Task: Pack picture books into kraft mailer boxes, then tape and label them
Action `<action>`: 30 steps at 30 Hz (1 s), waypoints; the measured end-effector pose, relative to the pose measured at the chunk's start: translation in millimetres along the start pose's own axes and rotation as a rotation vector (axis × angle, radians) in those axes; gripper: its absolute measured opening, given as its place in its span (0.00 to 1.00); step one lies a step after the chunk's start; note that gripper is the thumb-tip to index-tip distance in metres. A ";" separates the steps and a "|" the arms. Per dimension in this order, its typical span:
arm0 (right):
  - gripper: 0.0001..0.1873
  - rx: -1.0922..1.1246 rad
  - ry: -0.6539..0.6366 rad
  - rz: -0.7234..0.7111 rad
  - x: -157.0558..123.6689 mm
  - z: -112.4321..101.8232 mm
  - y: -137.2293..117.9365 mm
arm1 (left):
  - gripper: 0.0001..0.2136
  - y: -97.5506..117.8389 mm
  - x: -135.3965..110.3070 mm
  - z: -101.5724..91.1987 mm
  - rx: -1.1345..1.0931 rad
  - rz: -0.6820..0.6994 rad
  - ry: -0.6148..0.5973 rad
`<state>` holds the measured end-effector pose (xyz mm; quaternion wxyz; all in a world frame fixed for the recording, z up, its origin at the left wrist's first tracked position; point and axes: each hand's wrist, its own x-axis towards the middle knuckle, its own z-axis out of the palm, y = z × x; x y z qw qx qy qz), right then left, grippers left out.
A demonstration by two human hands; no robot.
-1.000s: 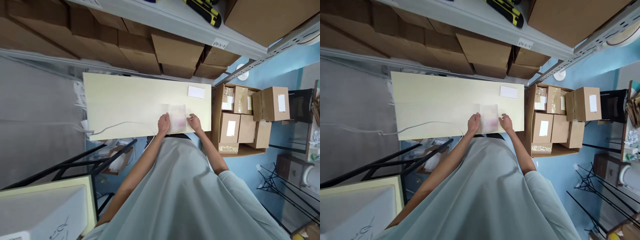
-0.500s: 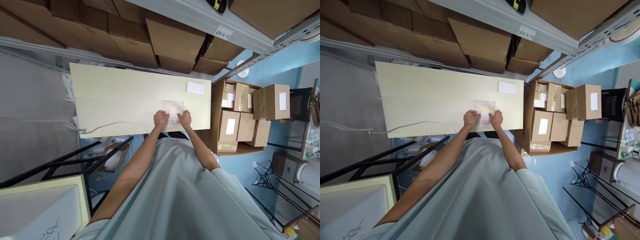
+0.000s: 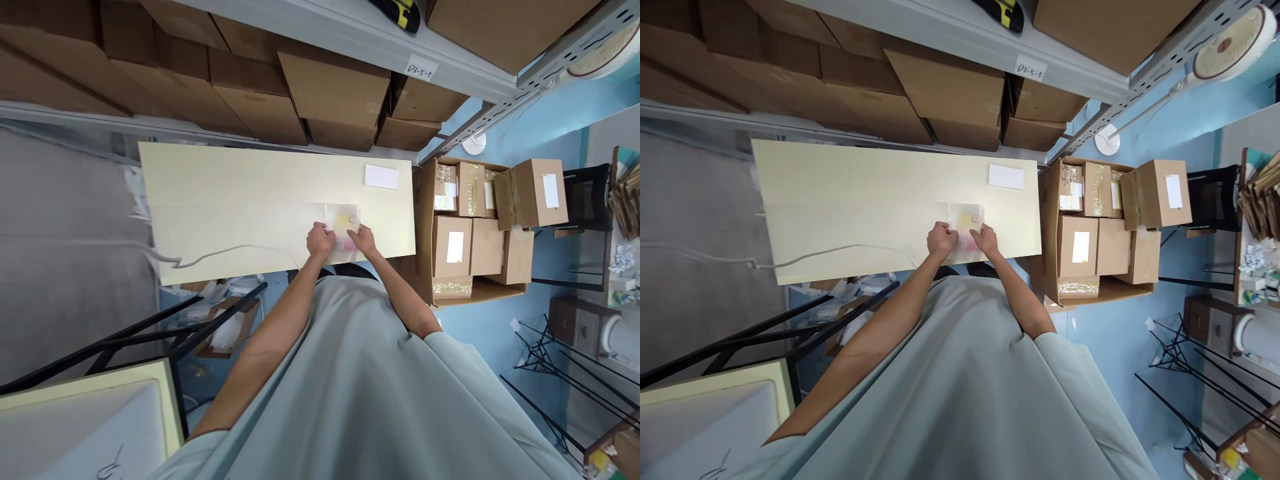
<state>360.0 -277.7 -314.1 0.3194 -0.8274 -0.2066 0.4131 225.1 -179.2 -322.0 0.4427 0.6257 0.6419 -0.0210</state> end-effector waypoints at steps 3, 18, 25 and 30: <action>0.20 0.171 -0.023 -0.084 -9.1 -19.2 0.9 | 0.17 4.4 -4.1 -4.4 -0.143 0.049 -0.016; 0.20 0.214 0.228 -0.168 -34.6 -85.3 -33.3 | 0.24 57.6 -49.3 -44.2 -0.749 0.200 -0.302; 0.20 0.247 -0.030 -0.282 -51.9 -44.2 -80.3 | 0.25 67.0 -57.9 -86.4 -0.769 0.309 -0.417; 0.28 0.384 -0.161 -0.310 -61.8 -16.2 -108.8 | 0.24 53.2 -60.9 -118.4 -0.703 0.378 -0.286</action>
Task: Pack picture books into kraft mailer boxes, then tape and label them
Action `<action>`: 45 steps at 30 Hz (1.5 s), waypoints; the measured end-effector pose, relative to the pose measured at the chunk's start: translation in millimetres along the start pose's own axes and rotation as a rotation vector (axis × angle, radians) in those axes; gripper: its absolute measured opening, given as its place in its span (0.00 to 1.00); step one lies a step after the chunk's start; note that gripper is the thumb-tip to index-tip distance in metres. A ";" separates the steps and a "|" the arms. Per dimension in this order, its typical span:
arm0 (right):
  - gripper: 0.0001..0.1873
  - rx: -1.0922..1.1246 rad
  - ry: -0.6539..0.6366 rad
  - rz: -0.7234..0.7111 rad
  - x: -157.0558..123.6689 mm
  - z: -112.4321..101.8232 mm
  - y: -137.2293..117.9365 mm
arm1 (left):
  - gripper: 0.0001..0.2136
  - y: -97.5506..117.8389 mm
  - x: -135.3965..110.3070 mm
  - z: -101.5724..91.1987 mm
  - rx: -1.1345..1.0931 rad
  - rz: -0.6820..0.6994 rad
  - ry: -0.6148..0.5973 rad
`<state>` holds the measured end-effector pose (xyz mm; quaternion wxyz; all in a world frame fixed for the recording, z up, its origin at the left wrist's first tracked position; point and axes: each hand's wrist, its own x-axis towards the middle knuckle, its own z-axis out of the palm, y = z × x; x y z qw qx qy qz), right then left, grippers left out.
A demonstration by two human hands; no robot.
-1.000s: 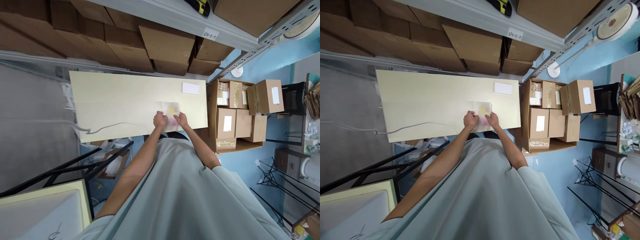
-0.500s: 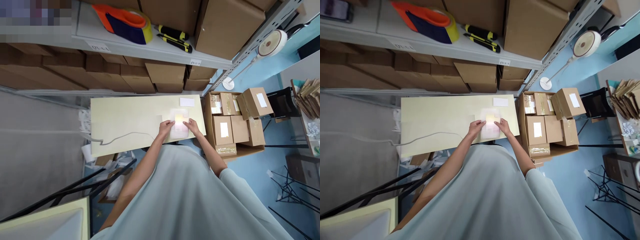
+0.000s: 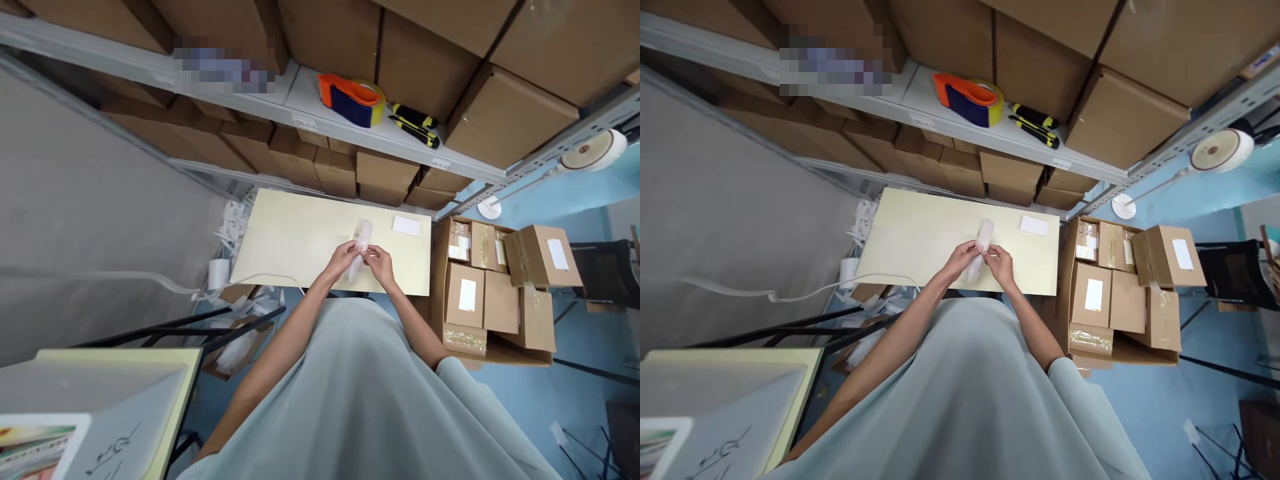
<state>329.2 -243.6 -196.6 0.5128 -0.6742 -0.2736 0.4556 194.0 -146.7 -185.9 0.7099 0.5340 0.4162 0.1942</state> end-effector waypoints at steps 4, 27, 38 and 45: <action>0.28 0.020 -0.045 -0.007 -0.4 27.2 -7.8 | 0.18 -1.4 -13.4 -20.4 0.131 0.053 0.104; 0.12 -0.202 0.302 -0.051 20.7 210.4 -59.8 | 0.25 42.9 -32.7 -232.0 -0.027 0.138 0.015; 0.28 0.015 0.248 -0.054 -21.8 281.9 -80.2 | 0.26 54.9 -49.8 -266.1 0.039 0.278 -0.156; 0.27 -0.021 0.162 -0.009 -21.2 287.1 -78.2 | 0.29 33.1 -36.0 -318.6 -0.036 0.102 -0.013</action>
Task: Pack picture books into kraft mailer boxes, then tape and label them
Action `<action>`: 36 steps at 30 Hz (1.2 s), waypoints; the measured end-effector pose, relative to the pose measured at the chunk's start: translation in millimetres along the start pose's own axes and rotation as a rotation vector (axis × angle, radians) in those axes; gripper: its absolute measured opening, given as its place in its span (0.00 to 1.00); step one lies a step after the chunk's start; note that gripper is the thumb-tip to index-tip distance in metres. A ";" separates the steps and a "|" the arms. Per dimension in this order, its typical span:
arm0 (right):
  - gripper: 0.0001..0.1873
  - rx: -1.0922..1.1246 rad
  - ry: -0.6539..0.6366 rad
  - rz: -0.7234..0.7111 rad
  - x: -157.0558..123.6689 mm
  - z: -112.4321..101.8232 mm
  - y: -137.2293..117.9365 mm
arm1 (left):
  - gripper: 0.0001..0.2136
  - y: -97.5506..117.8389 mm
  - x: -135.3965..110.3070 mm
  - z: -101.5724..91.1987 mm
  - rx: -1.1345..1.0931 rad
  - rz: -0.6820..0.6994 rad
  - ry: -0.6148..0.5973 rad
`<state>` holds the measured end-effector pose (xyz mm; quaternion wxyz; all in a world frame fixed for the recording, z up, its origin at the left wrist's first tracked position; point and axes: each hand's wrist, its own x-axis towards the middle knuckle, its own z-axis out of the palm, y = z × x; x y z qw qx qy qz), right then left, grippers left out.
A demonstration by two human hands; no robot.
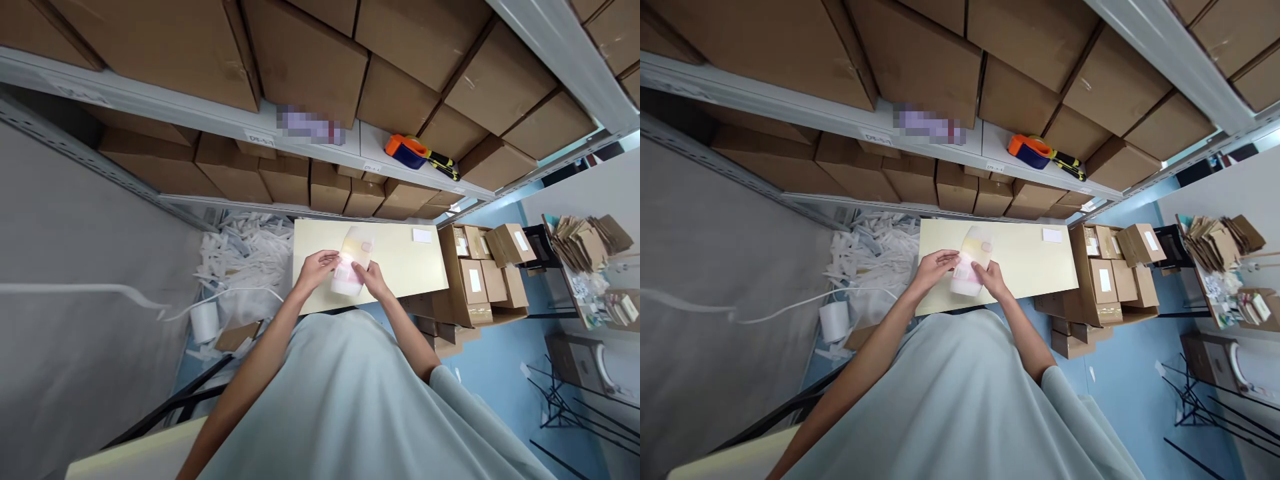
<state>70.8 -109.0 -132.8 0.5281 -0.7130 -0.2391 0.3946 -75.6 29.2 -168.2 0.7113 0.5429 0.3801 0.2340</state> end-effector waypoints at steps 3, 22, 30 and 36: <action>0.26 -0.033 -0.077 -0.012 14.3 10.7 -0.9 | 0.30 -11.1 1.6 -15.1 -0.080 -0.050 -0.037; 0.13 -0.601 -0.041 0.176 161.6 112.3 47.2 | 0.11 -72.6 117.9 -89.0 0.189 -0.290 0.433; 0.19 -0.628 -0.166 0.242 180.2 119.2 84.1 | 0.16 -103.9 137.6 -89.7 0.209 -0.397 0.423; 0.16 -0.600 -0.189 0.227 158.7 97.7 82.8 | 0.19 -96.4 119.3 -84.9 0.182 -0.353 0.478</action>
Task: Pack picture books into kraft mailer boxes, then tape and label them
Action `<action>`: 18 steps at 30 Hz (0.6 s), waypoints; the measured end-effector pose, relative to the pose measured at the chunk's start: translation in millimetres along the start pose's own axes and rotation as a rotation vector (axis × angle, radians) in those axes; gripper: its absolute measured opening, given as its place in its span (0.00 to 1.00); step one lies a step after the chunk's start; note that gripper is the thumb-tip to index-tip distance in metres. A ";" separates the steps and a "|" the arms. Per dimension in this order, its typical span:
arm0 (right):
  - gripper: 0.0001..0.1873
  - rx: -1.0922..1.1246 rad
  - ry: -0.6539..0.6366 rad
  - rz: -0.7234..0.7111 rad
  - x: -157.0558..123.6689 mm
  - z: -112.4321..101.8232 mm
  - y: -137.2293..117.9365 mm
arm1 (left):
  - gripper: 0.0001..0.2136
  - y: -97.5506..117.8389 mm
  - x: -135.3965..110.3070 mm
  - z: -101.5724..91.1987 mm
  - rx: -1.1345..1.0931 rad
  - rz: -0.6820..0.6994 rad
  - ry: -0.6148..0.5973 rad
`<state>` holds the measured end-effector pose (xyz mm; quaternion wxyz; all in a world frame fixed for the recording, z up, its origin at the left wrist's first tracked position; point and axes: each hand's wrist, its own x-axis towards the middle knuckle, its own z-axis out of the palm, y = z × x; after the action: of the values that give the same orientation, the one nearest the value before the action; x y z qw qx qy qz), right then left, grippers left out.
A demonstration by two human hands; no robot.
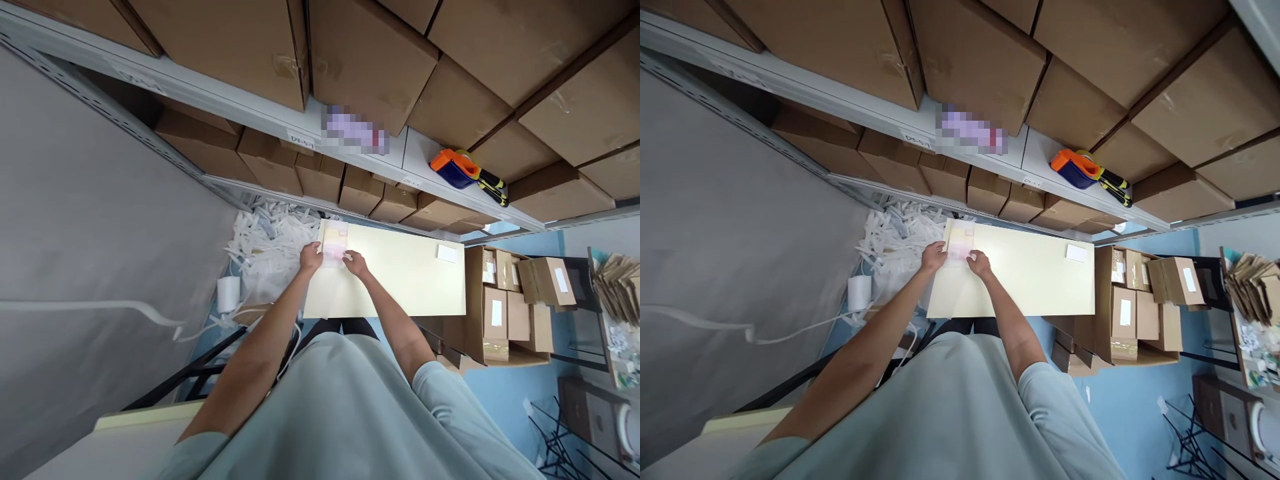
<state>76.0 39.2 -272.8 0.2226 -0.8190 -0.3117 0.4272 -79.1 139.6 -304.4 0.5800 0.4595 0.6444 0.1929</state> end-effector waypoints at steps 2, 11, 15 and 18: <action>0.15 0.023 0.005 -0.020 -11.1 -10.4 2.6 | 0.19 4.6 -11.3 -2.8 -0.044 0.024 0.024; 0.14 0.088 -0.037 -0.300 -82.4 -72.1 3.2 | 0.13 36.2 -107.0 -30.8 -0.395 0.208 0.228; 0.18 0.169 -0.114 -0.479 -107.8 -91.7 7.2 | 0.19 25.1 -183.8 -60.7 -0.520 0.279 0.432; 0.23 0.173 -0.226 -0.587 -122.8 -96.1 6.2 | 0.23 1.1 -257.2 -79.3 -0.563 0.289 0.578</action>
<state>104.5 -60.6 -156.3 0.3690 -0.6196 -0.5198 0.4580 -176.5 -47.1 -136.8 0.4452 0.2959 0.6316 0.5615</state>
